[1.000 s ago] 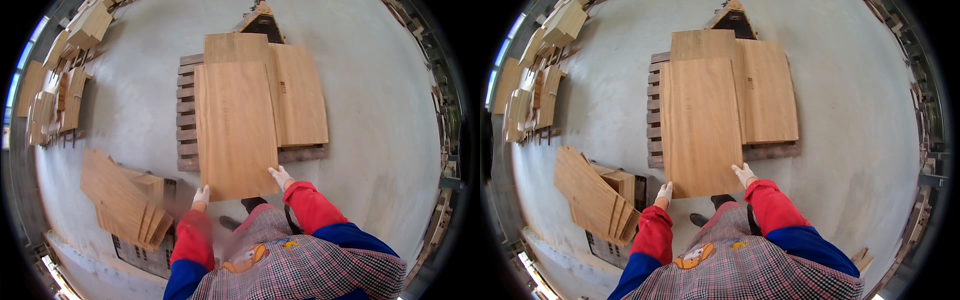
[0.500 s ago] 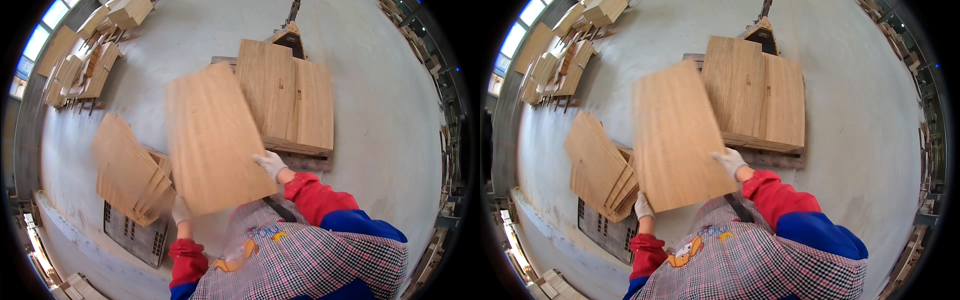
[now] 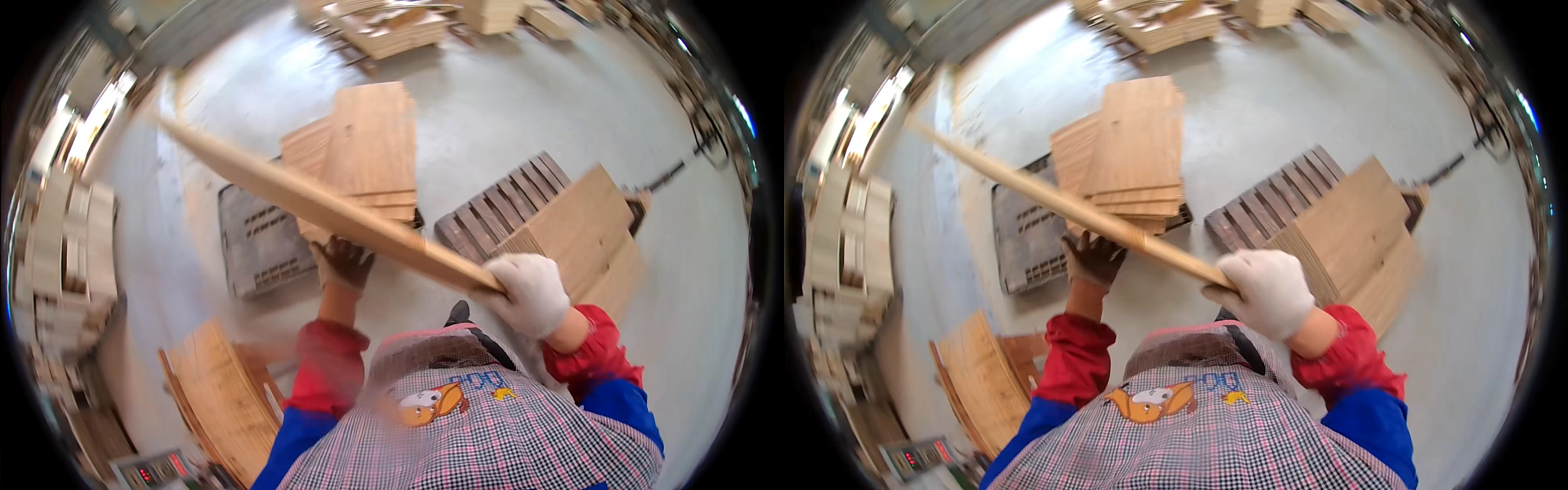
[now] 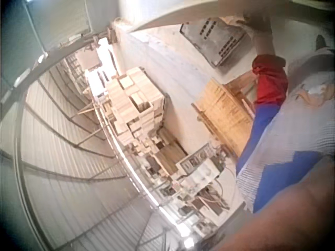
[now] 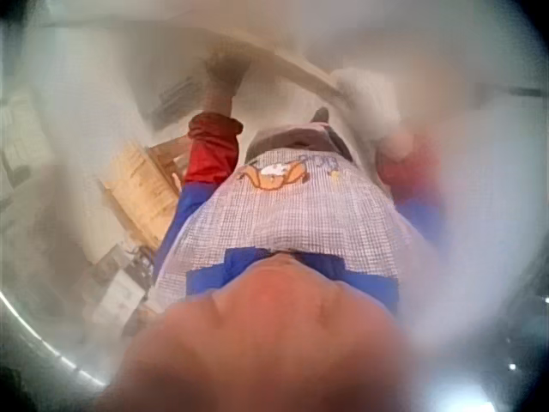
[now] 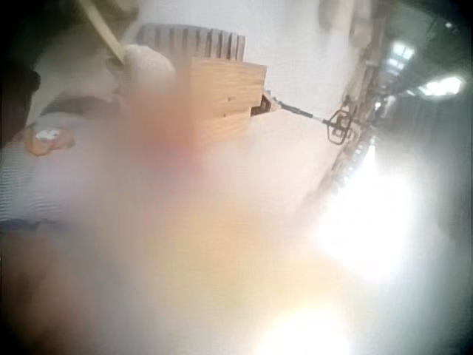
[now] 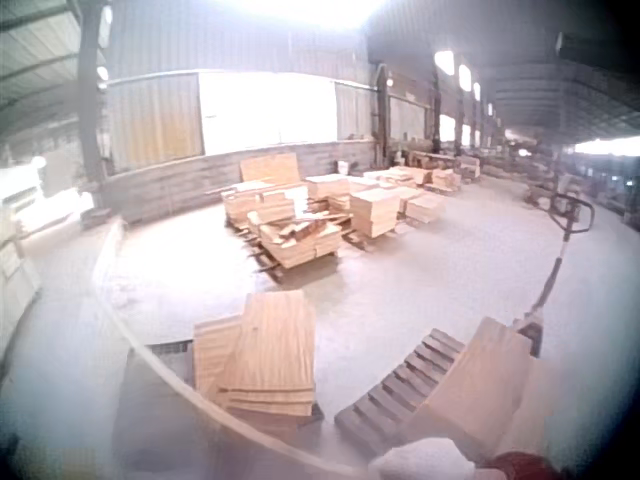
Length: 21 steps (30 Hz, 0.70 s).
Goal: The person measures a wooden board with a tape measure on a machine table and then moves several wooden boards from stacks on the floor and a pallet.
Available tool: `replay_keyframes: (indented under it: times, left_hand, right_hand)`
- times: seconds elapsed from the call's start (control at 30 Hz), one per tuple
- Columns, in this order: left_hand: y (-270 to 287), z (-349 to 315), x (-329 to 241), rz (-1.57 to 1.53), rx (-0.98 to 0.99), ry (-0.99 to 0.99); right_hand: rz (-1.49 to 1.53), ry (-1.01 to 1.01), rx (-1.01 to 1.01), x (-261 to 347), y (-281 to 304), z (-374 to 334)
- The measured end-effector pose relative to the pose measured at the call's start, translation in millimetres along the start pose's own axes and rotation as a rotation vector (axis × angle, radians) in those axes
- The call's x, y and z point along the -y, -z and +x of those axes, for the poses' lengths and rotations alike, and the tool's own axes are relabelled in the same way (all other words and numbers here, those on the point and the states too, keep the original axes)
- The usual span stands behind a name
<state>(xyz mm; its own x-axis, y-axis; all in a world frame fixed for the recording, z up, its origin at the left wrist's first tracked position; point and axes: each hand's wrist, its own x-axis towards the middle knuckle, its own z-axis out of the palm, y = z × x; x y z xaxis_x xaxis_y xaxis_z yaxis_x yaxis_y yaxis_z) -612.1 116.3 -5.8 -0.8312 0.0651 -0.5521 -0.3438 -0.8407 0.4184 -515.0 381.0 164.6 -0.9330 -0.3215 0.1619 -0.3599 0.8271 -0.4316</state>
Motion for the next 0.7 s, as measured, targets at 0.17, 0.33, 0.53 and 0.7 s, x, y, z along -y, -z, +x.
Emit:
replay_keyframes:
  times: [0.17,0.33,0.53,0.7]
  left_hand:
    - [70,-52,-30,-0.313,-0.082,-0.082]
    - [145,-106,-7,-0.326,-0.213,-0.249]
    - [208,-195,57,-0.416,-0.493,-0.488]
    - [213,-245,133,-0.538,-0.693,-0.645]
  right_hand:
    - [-0.309,0.559,0.187,46,-5,-3]
    - [-0.415,0.664,0.244,42,-12,3]
    - [-0.309,0.794,0.156,15,-41,27]
    - [-0.299,0.767,0.250,-4,-62,58]
